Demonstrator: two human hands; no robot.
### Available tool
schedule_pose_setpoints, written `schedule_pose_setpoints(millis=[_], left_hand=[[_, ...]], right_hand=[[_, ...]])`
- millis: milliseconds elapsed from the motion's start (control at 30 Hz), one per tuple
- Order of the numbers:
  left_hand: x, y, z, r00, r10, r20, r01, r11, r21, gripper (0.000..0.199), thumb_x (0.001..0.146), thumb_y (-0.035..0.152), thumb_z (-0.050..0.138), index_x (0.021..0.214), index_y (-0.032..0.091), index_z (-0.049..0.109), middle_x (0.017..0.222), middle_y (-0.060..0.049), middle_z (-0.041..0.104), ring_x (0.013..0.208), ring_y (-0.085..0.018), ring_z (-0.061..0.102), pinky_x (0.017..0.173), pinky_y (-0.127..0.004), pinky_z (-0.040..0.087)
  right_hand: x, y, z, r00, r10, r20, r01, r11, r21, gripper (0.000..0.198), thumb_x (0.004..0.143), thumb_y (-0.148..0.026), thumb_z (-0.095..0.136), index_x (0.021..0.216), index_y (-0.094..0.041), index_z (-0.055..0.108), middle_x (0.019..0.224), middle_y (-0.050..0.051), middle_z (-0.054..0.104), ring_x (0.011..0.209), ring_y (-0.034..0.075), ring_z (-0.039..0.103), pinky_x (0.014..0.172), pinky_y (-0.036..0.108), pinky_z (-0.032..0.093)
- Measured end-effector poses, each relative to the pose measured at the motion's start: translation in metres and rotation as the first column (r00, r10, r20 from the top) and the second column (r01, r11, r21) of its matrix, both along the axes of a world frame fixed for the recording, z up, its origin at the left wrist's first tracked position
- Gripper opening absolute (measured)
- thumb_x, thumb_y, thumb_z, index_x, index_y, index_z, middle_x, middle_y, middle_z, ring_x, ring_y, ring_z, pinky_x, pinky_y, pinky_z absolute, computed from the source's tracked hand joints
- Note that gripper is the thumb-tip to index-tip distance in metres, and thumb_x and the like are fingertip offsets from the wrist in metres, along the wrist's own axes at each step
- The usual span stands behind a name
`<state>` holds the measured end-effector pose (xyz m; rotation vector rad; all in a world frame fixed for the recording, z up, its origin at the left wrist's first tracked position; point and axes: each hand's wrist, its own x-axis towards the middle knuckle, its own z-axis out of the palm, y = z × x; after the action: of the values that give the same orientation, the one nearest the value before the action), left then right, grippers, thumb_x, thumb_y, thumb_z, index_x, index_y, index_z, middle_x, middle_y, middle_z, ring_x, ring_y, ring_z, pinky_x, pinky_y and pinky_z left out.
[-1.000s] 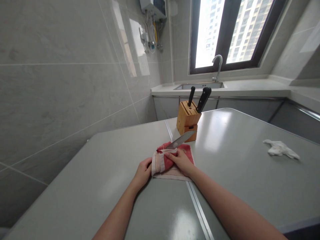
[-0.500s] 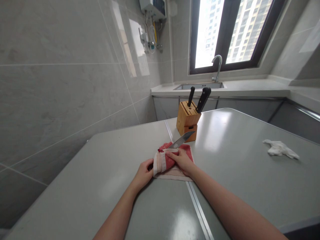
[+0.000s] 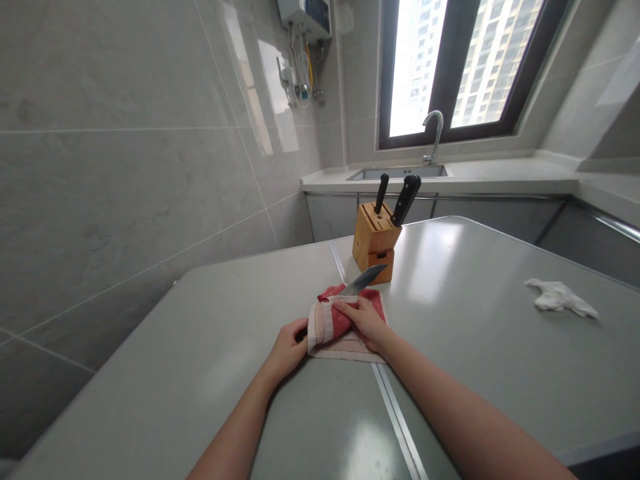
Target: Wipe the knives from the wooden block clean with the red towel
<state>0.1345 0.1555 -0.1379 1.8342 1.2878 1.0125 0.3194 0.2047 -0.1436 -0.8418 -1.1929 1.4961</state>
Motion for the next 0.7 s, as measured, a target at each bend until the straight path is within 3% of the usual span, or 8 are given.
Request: schedule_pose_setpoints(millis=[133, 400, 700], left_hand=[[-0.0008, 0.0003, -0.0001, 0.999, 0.029, -0.012, -0.029, 1.0, 0.01, 0.02, 0.075, 0.029, 0.055, 0.075, 0.013, 0.067, 0.07, -0.003, 0.064, 0.073, -0.019, 0.055, 0.072, -0.027, 0.044], [-0.0016, -0.0012, 0.0017, 0.996, 0.084, 0.004, -0.084, 0.996, -0.024, 0.028, 0.077, 0.038, 0.052, 0.067, 0.013, 0.063, 0.063, 0.0, 0.058, 0.066, -0.015, 0.051, 0.062, -0.022, 0.04], [-0.0049, -0.0028, 0.0014, 0.988, 0.117, 0.103, -0.11, 0.991, -0.074, 0.03, 0.079, 0.039, 0.052, 0.061, 0.015, 0.052, 0.055, 0.005, 0.038, 0.053, -0.009, 0.035, 0.05, -0.019, 0.028]], right_hand=[[-0.0011, 0.0011, 0.0015, 0.996, 0.021, -0.081, -0.022, 1.0, -0.008, 0.043, 0.067, -0.044, 0.067, 0.099, -0.016, 0.063, 0.099, 0.008, 0.068, 0.1, 0.023, 0.059, 0.093, 0.041, 0.042], [-0.0015, 0.0018, 0.0048, 0.964, 0.068, -0.258, -0.083, 0.995, -0.048, 0.034, 0.07, -0.035, 0.067, 0.097, -0.014, 0.063, 0.105, 0.009, 0.066, 0.101, 0.021, 0.059, 0.096, 0.038, 0.039], [-0.0014, -0.0006, 0.009, 0.944, 0.06, -0.323, -0.09, 0.993, -0.08, 0.036, 0.068, -0.035, 0.069, 0.096, -0.014, 0.065, 0.103, 0.009, 0.067, 0.103, 0.023, 0.058, 0.098, 0.04, 0.038]])
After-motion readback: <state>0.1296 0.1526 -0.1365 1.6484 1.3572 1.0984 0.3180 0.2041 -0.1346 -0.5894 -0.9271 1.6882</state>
